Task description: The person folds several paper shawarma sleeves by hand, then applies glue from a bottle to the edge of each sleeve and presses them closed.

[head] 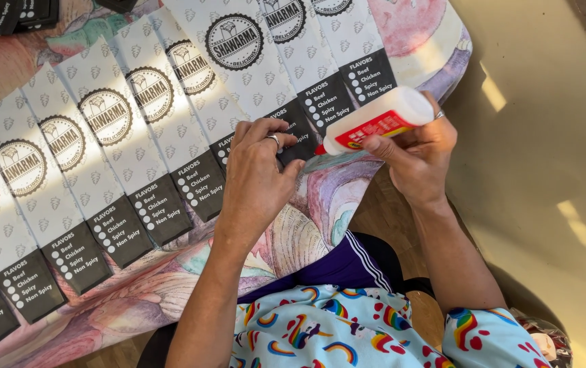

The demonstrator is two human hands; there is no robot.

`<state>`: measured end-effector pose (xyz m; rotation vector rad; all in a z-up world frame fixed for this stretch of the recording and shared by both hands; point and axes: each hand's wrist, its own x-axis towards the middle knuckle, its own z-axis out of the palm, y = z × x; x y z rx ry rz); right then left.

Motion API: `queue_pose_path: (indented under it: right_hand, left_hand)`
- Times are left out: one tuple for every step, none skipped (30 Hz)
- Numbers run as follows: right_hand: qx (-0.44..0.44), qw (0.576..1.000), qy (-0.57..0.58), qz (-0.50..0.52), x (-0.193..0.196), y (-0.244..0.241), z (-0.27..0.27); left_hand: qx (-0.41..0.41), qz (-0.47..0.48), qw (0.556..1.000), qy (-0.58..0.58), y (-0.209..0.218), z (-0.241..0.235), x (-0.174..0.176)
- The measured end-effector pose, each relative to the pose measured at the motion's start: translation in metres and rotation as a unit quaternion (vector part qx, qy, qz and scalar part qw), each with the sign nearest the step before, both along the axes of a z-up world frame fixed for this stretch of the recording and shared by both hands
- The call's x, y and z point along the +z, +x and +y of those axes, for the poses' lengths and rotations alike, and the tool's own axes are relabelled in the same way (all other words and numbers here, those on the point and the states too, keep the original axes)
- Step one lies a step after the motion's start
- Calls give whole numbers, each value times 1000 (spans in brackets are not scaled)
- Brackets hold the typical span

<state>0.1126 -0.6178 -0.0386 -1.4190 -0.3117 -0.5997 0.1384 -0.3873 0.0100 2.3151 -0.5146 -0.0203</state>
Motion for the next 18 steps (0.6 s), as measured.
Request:
queue_pose_path:
  right_hand:
    - [3, 1000, 0, 0, -2, -2, 0]
    - [17, 1000, -12, 15, -4, -4, 1]
    - [30, 999, -24, 30, -6, -6, 1]
    - [33, 999, -23, 30, -8, -5, 8]
    - [35, 999, -16, 37, -10, -5, 13]
    - [37, 998, -8, 44, -11, -5, 17]
    - [37, 998, -9, 44, -16, -5, 18]
    - [41, 998, -5, 40, -21, -4, 20]
    - [45, 998, -1, 36, -25, -3, 21]
    - [46, 998, -2, 36, -25, -3, 19]
    - [41, 999, -5, 28, -24, -3, 16]
    - [36, 999, -9, 19, -23, -2, 13]
    - [37, 999, -10, 19, -20, -3, 8]
    - [20, 1000, -3, 24, -18, -3, 3]
    - [4, 1000, 5, 29, -15, -4, -2]
    - [4, 1000, 4, 29, -18, -5, -6]
    - [-3, 1000, 14, 24, -20, -5, -11]
    - [-11, 999, 23, 19, -23, -5, -16]
  left_hand:
    - [3, 0, 1000, 0, -1, 1, 0]
    - [-3, 0, 1000, 0, -2, 2, 0]
    - [-10, -1, 1000, 1, -4, 3, -1]
    - [-8, 0, 1000, 1, -4, 4, -1]
    - [-14, -4, 1000, 5, -4, 4, -2]
    - [-20, -7, 1000, 8, -5, 4, -3]
    - [-20, -7, 1000, 7, -5, 4, -3]
    - [-23, -11, 1000, 4, -5, 4, -3]
    - [-24, -15, 1000, 1, -6, 5, -3]
    - [-23, -14, 1000, 0, -6, 6, -4]
    - [-18, -20, 1000, -6, -6, 6, -6]
    - [-14, -26, 999, -12, -6, 6, -8]
    - [-13, -26, 999, -13, -7, 6, -8]
    - [-7, -25, 999, -26, -7, 5, -8]
    - [-1, -24, 999, -40, -8, 5, -8]
    - [0, -23, 999, -41, -7, 5, -13]
    - [10, -25, 998, -54, -7, 5, -17]
    - [21, -28, 997, -68, -6, 5, -22]
